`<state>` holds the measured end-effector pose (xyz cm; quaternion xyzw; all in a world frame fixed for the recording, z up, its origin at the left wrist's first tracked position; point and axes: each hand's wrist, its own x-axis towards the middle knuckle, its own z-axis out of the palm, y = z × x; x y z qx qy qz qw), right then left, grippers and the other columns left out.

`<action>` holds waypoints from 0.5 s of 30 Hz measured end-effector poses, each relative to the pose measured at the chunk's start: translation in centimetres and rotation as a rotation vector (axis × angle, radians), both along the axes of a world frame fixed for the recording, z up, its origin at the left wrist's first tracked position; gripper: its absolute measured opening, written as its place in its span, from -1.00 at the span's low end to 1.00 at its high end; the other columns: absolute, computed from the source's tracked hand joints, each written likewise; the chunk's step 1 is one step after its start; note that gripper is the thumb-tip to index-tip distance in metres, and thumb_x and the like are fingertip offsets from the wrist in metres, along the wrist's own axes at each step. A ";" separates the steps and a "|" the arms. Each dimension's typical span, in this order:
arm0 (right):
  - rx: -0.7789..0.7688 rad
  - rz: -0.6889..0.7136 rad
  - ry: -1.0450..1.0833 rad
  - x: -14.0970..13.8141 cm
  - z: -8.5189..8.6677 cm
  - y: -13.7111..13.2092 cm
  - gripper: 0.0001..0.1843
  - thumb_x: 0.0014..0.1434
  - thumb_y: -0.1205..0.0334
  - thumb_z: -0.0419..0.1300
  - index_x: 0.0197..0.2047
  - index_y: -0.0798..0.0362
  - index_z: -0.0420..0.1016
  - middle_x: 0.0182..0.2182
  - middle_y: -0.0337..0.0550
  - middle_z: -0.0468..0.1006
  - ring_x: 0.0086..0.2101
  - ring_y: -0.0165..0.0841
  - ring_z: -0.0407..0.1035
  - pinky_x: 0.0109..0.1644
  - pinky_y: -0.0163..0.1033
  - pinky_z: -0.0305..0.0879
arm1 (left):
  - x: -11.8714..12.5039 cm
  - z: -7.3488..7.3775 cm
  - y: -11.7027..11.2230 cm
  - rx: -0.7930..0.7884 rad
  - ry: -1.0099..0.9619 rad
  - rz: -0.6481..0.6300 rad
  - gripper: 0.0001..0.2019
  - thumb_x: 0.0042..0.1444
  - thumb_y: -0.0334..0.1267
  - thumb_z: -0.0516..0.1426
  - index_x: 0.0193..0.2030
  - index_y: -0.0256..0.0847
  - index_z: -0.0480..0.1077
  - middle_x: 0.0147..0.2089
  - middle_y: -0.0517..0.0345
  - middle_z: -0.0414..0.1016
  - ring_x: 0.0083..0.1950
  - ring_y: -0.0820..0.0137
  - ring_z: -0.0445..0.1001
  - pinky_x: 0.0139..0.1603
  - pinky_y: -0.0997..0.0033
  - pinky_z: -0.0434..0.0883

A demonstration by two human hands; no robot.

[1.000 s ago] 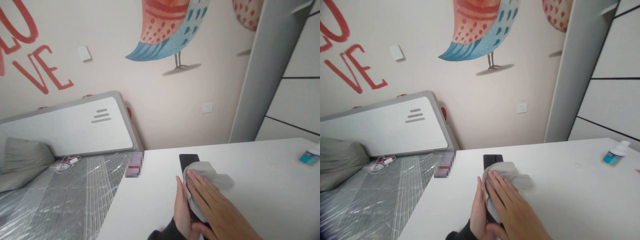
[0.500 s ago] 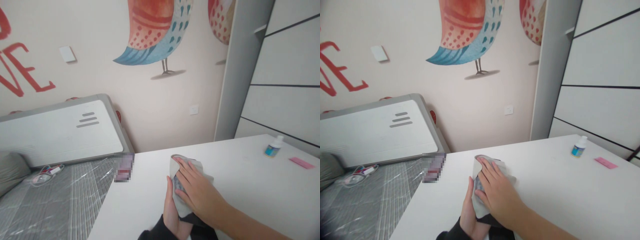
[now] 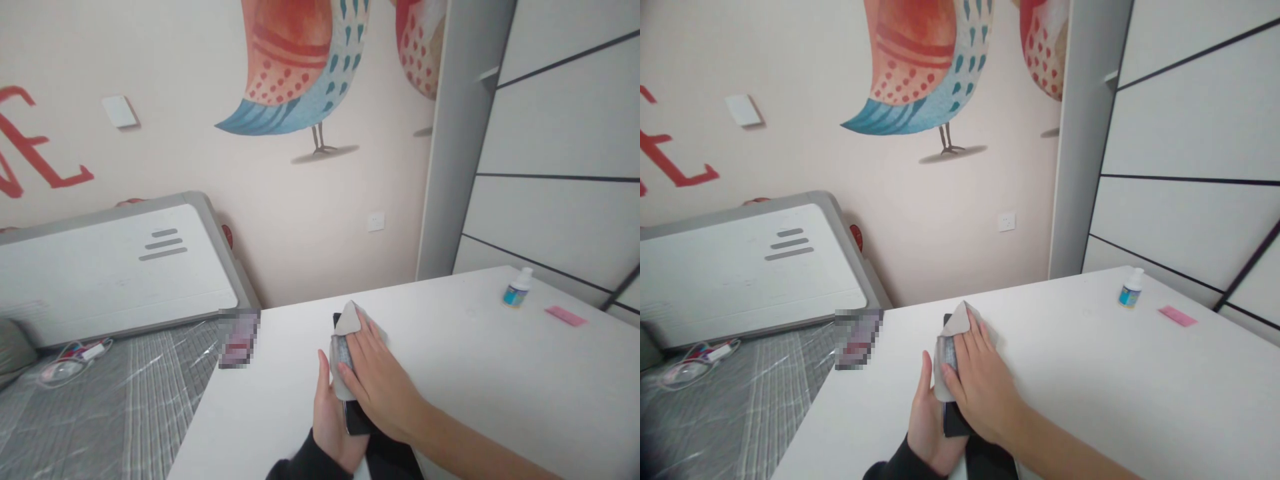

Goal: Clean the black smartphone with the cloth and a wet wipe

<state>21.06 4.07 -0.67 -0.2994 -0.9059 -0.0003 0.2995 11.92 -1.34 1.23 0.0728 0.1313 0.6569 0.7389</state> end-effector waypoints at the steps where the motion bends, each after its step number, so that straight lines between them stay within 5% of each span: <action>1: 0.020 0.033 0.000 -0.1 -0.6 -0.5 -0.38 0.40 0.26 0.00 0.42 0.44 0.14 0.43 0.39 0.09 0.44 0.14 -0.11 0.42 0.32 0.11 | -0.3 -0.2 0.1 -0.003 0.006 0.016 -0.29 0.39 0.21 -0.21 0.08 -0.25 0.60 0.19 -0.03 0.60 0.29 0.17 0.46 0.42 0.22 0.19; 6: 0.056 0.283 -0.033 0.4 -2.9 -2.5 -0.27 0.33 0.20 0.10 0.45 0.42 0.09 0.42 0.38 0.13 0.43 0.18 -0.11 0.36 0.27 0.25 | -1.5 -0.8 0.4 -0.037 0.063 0.007 -0.28 0.30 0.29 -0.03 0.13 -0.35 0.56 0.09 -0.13 0.64 0.12 0.18 0.58 0.39 0.26 0.22; 11: -0.055 0.023 0.052 -0.3 0.2 -0.4 -0.39 0.43 0.27 -0.03 0.45 0.42 0.10 0.45 0.35 0.05 0.44 0.04 -0.09 0.47 0.16 0.09 | -0.3 -0.7 0.0 0.023 -0.002 0.019 -0.39 0.42 0.14 -0.16 0.08 -0.19 0.60 0.16 0.03 0.62 0.38 0.21 0.38 0.46 0.24 0.13; 15: -0.036 0.189 -0.002 -0.3 0.1 -1.4 -0.36 0.43 0.24 0.02 0.48 0.33 0.07 0.46 0.22 0.08 0.47 0.00 -0.21 0.48 0.15 0.04 | -0.8 -1.2 0.0 -0.026 0.011 0.105 -0.48 0.39 0.13 -0.04 0.01 -0.15 0.63 0.08 0.05 0.67 0.19 0.31 0.56 0.45 0.29 0.16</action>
